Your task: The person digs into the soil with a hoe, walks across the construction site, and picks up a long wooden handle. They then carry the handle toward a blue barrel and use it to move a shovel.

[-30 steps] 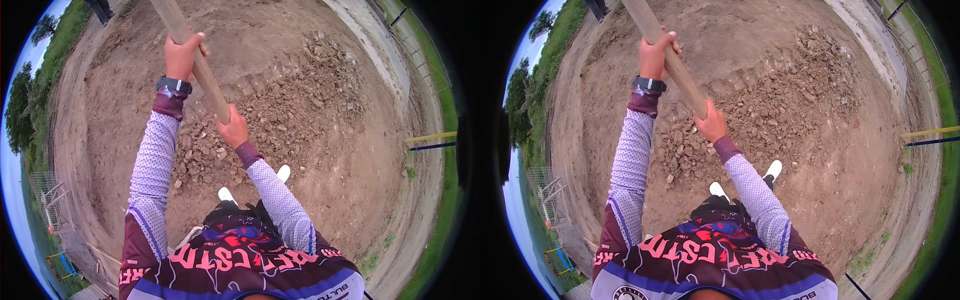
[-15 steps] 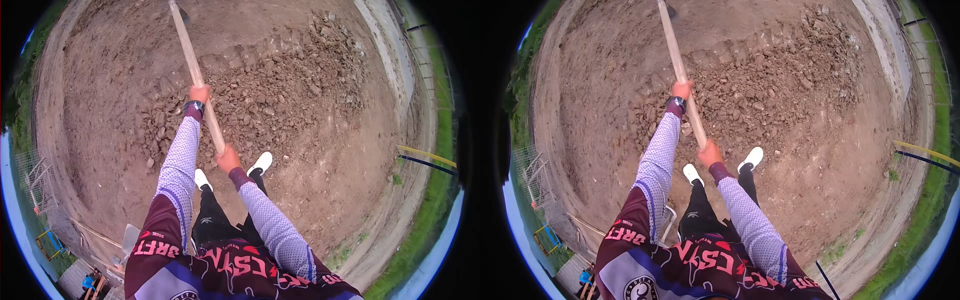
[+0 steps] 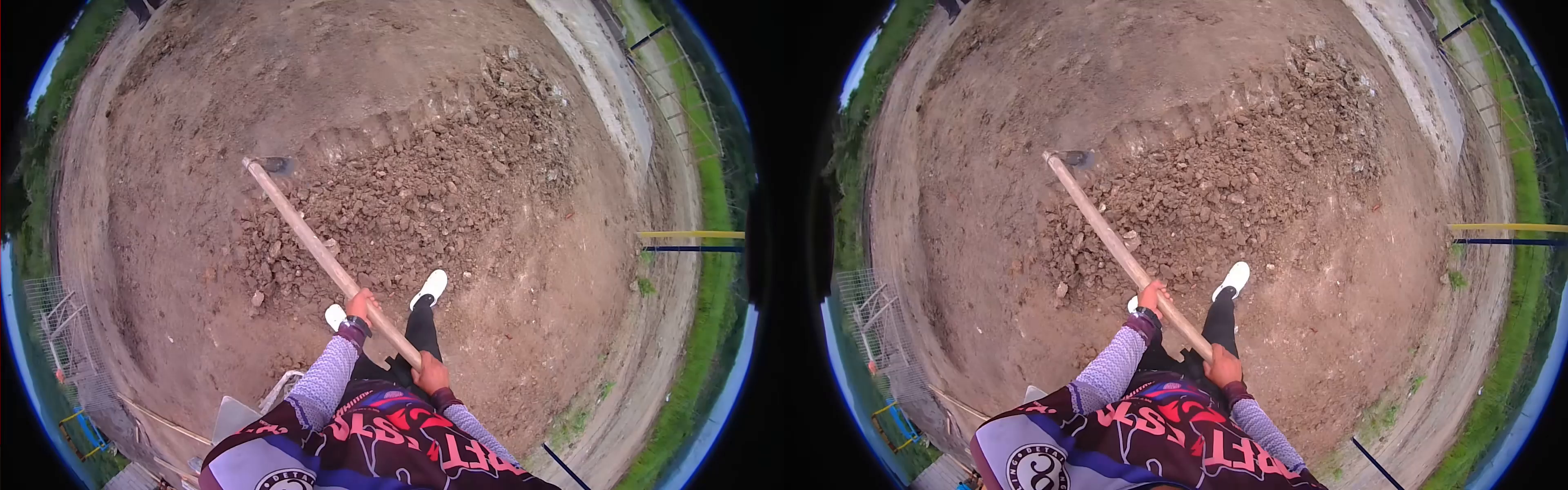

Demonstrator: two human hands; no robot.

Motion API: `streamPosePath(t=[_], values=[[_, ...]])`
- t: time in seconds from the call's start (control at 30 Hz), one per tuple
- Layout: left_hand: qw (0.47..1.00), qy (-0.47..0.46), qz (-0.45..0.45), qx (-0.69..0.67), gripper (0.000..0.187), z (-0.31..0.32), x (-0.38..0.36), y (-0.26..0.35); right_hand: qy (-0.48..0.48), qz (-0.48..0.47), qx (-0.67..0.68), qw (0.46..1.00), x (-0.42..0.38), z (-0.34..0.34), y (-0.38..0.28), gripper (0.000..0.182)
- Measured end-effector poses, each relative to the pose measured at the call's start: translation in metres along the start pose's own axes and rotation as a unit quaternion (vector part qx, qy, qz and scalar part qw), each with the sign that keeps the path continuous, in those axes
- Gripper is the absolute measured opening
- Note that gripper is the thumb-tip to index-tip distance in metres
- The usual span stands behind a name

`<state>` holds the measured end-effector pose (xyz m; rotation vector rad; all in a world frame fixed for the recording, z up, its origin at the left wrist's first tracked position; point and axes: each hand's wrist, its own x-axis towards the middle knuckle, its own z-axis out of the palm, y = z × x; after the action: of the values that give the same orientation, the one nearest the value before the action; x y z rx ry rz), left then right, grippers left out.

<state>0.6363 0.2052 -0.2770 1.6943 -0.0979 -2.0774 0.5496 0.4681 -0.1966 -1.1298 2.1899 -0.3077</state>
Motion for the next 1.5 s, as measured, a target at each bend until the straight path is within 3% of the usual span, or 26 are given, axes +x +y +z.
streamPosePath(t=[0.17, 0.3, 0.37, 0.43, 0.5, 0.6, 0.67, 0.7, 0.77, 0.8, 0.83, 0.87, 0.9, 0.93, 1.0, 1.03, 1.1, 1.2, 1.23, 1.33, 1.4, 1.5], values=[[0.948, -0.094, 0.303, 0.004, 0.007, 0.05, -0.105, 0.197, 0.114, -0.147, 0.109, 0.976, 0.14, 0.021, -0.11, 0.045], [0.811, -0.069, 0.575, 0.079, 0.021, 0.12, -0.227, 0.398, 0.175, -0.272, 0.236, 0.916, 0.245, -0.085, -0.319, 0.04], [0.699, -0.074, 0.706, 0.092, 0.022, 0.153, -0.281, 0.477, 0.185, -0.324, 0.264, 0.889, 0.278, -0.143, -0.401, 0.037], [0.617, -0.107, 0.772, 0.109, 0.02, 0.177, -0.31, 0.541, 0.183, -0.34, 0.28, 0.879, 0.3, -0.19, -0.458, 0.036], [0.618, -0.032, 0.781, 0.085, 0.019, 0.201, -0.31, 0.574, 0.161, -0.34, 0.288, 0.881, 0.32, -0.205, -0.479, 0.035], [0.624, -0.001, 0.767, 0.151, 0.019, 0.206, -0.249, 0.574, 0.156, -0.321, 0.282, 0.891, 0.354, -0.181, -0.46, 0.035], [0.681, -0.024, 0.715, 0.154, 0.02, 0.197, -0.142, 0.537, 0.138, -0.261, 0.273, 0.916, 0.371, -0.121, -0.393, 0.034], [0.75, 0.06, 0.643, 0.145, 0.031, 0.19, -0.086, 0.488, 0.062, -0.184, 0.255, 0.947, 0.365, -0.09, -0.345, 0.035], [0.836, 0.099, 0.508, 0.181, 0.036, 0.149, 0.056, 0.362, -0.017, -0.067, 0.223, 0.972, 0.32, -0.017, -0.225, 0.04], [0.885, 0.114, 0.389, 0.228, 0.034, 0.118, 0.115, 0.28, -0.064, -0.021, 0.194, 0.979, 0.28, 0.012, -0.166, 0.042], [0.894, 0.124, 0.278, 0.329, 0.038, 0.073, 0.187, 0.192, -0.105, 0.022, 0.173, 0.979, 0.234, 0.027, -0.123, 0.045], [0.9, 0.111, 0.188, 0.378, 0.044, 0.051, 0.2, 0.121, -0.129, 0.076, 0.176, 0.973, 0.197, 0.038, -0.086, 0.047], [0.926, 0.127, 0.191, 0.3, 0.03, 0.064, 0.166, 0.077, -0.14, 0.113, 0.144, 0.973, 0.175, 0.054, -0.041, 0.047], [0.916, 0.146, 0.23, 0.296, 0.032, 0.06, 0.162, 0.037, -0.128, 0.093, 0.144, 0.977, 0.149, 0.043, -0.019, 0.044], [0.925, 0.116, 0.201, 0.302, 0.027, 0.048, 0.12, -0.015, -0.171, 0.138, 0.144, 0.965, 0.073, 0.008, 0.0, 0.042], [0.939, 0.085, 0.093, 0.321, 0.021, 0.032, 0.113, -0.037, -0.16, 0.136, 0.128, 0.969, 0.065, -0.003, 0.002, 0.043], [0.973, 0.033, 0.053, 0.224, 0.017, 0.018, 0.076, -0.06, -0.169, 0.146, 0.062, 0.973, 0.019, -0.012, -0.001, 0.045], [0.987, 0.0, 0.02, 0.157, 0.015, -0.022, 0.037, -0.024, -0.126, 0.1, 0.058, 0.985, -0.01, 0.01, -0.032, 0.046], [0.99, -0.01, 0.053, 0.132, 0.014, -0.023, 0.035, 0.001, -0.114, 0.092, 0.071, 0.987, 0.004, 0.015, -0.041, 0.046], [0.989, -0.052, 0.135, 0.044, 0.012, -0.022, -0.026, 0.087, -0.025, -0.063, 0.095, 0.993, 0.032, 0.043, -0.063, 0.044], [0.965, -0.063, 0.233, 0.1, 0.009, -0.01, -0.083, 0.162, -0.009, -0.106, 0.079, 0.991, 0.082, 0.059, -0.096, 0.049], [0.896, -0.075, 0.434, 0.054, 0.009, 0.014, -0.146, 0.294, 0.051, -0.197, 0.211, 0.956, 0.177, 0.027, -0.225, 0.036]])
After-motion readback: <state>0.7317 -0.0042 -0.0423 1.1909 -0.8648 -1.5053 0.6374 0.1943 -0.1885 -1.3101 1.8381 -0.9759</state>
